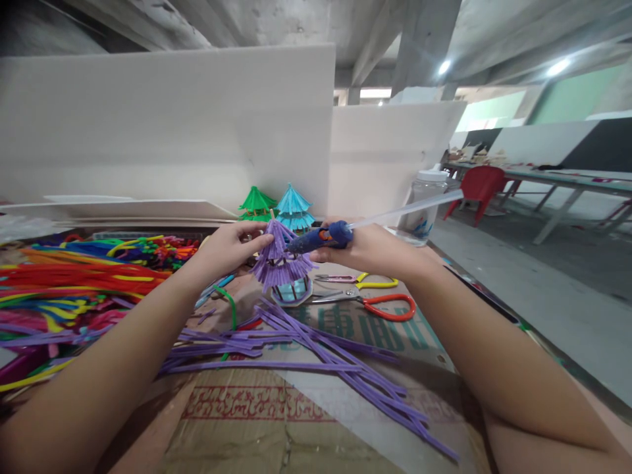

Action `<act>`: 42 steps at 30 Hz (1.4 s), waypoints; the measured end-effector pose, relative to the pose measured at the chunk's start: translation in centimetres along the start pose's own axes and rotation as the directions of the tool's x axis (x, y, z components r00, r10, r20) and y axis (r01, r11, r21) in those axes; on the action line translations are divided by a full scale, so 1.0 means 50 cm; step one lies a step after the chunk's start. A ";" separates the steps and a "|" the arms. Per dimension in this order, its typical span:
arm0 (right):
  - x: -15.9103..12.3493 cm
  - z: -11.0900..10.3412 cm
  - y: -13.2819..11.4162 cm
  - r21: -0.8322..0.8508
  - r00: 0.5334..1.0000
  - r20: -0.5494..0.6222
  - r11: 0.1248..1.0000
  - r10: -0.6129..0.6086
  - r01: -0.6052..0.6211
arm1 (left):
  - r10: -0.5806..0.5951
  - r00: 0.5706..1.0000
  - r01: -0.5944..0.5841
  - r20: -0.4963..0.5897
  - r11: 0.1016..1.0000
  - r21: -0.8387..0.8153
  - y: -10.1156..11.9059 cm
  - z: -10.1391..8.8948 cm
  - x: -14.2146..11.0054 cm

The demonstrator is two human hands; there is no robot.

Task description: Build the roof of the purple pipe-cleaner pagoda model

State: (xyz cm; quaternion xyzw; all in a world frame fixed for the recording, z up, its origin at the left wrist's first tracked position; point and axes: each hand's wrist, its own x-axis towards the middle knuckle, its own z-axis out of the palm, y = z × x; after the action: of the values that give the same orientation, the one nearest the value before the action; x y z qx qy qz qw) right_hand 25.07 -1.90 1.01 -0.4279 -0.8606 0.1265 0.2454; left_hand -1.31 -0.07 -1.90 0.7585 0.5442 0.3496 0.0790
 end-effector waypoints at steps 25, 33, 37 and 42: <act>0.002 0.010 -0.001 -0.051 0.998 -0.051 0.998 0.043 -0.045 | 0.019 1.000 -0.019 0.014 1.000 -0.005 -0.003 0.000 0.003; 0.004 0.010 -0.012 -0.049 0.995 -0.072 0.996 0.073 -0.076 | 0.038 0.999 -0.038 0.022 0.999 -0.025 0.000 0.001 0.001; 0.004 0.013 -0.008 -0.042 0.993 -0.083 0.995 0.089 -0.092 | 0.043 0.999 -0.042 0.020 0.999 -0.022 0.001 0.001 0.001; 0.003 0.013 -0.010 -0.022 0.992 -0.100 0.997 0.074 -0.077 | 0.033 0.999 -0.032 0.024 0.999 -0.012 0.001 0.000 0.001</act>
State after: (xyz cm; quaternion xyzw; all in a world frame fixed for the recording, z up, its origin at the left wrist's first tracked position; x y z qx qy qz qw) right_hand 24.31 -2.10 0.74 -0.4691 -0.8322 0.1030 0.2772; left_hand -1.27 -0.05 -1.84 0.7709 0.5288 0.3449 0.0842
